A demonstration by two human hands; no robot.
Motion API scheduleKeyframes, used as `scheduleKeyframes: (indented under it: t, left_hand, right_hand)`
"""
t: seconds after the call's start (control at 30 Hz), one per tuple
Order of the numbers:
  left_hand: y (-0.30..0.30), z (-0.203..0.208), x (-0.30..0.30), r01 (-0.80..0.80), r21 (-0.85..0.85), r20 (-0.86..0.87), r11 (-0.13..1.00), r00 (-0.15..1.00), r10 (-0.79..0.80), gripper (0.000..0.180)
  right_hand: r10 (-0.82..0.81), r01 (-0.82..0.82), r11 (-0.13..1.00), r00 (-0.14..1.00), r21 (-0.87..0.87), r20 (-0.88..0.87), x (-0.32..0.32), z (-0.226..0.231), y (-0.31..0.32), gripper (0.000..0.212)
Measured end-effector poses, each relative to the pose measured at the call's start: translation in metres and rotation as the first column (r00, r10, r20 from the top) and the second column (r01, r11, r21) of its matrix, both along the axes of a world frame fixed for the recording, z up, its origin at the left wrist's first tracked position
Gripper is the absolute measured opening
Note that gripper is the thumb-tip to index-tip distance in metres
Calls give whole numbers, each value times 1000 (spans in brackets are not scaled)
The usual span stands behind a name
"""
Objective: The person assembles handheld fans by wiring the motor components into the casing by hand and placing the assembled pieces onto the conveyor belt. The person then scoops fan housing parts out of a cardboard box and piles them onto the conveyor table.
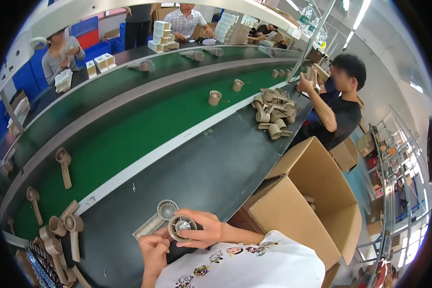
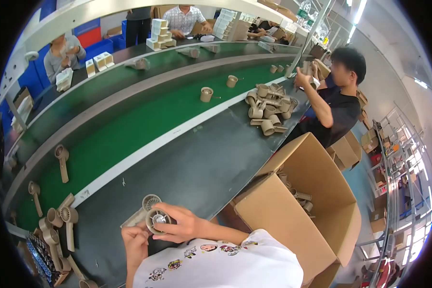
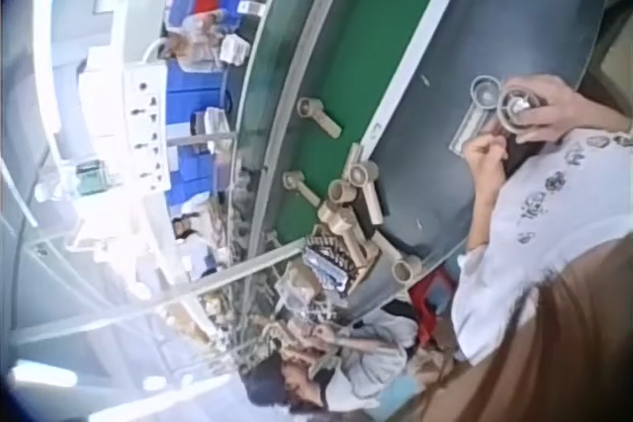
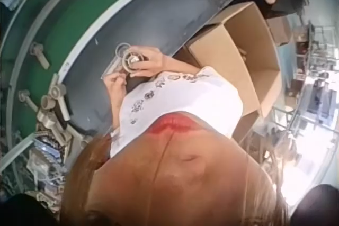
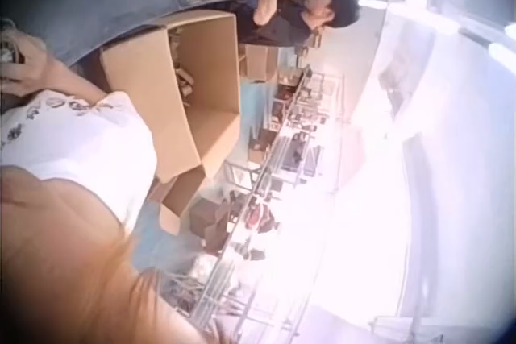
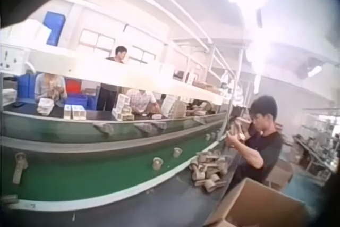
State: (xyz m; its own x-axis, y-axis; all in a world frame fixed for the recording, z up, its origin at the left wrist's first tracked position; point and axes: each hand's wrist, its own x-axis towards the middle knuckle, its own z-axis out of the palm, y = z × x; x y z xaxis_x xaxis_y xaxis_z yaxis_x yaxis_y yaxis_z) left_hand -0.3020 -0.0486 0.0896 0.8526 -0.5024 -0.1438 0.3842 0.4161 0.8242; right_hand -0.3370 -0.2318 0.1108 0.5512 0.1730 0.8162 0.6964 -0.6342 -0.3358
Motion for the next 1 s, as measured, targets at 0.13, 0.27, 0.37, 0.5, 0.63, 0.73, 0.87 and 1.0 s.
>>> scheduleKeyframes:
  t: [0.13, 0.27, 0.37, 0.5, 0.63, 0.73, 0.87, 1.0]
  left_hand:
    - [1, -7, 4, 33, -37, -7, 999, 999, -33, 17]
    - [-3, -7, 7, 8, -91, -7, 996, 1000, -8, 18]
    - [-1, -8, 8, -1, 13, 91, 1000, 996, 0, 18]
    - [-1, -18, 4, -143, 259, 389, 955, 921, 32, 19]
    - [-6, -22, 3, -285, 410, 539, 866, 842, 23, 18]
    - [-10, -9, 2, -461, 529, 704, 713, 708, -64, 18]
    - [-11, -13, 5, -499, 630, 719, 594, 663, -206, 26]
    - [-7, -7, 11, -505, 600, 750, 620, 626, -216, 22]
  right_hand:
    - [-61, 62, 998, 997, -6, 44, 2, -1, 2, 32]
    - [-64, 63, 998, 997, 24, 36, 10, -4, 3, 33]
    - [-25, 23, 998, 999, 52, 35, 13, -6, 0, 33]
    - [-7, 5, 999, 999, 32, 50, 9, -8, 5, 33]
    - [-52, 55, 997, 997, -52, 65, 5, -12, 8, 31]
    - [-95, 100, 991, 994, -89, 55, 4, -14, 8, 31]
    - [-91, 90, 990, 996, -111, -12, 9, -13, 0, 33]
    - [-226, 224, 963, 974, -151, 3, 14, -5, -20, 32]
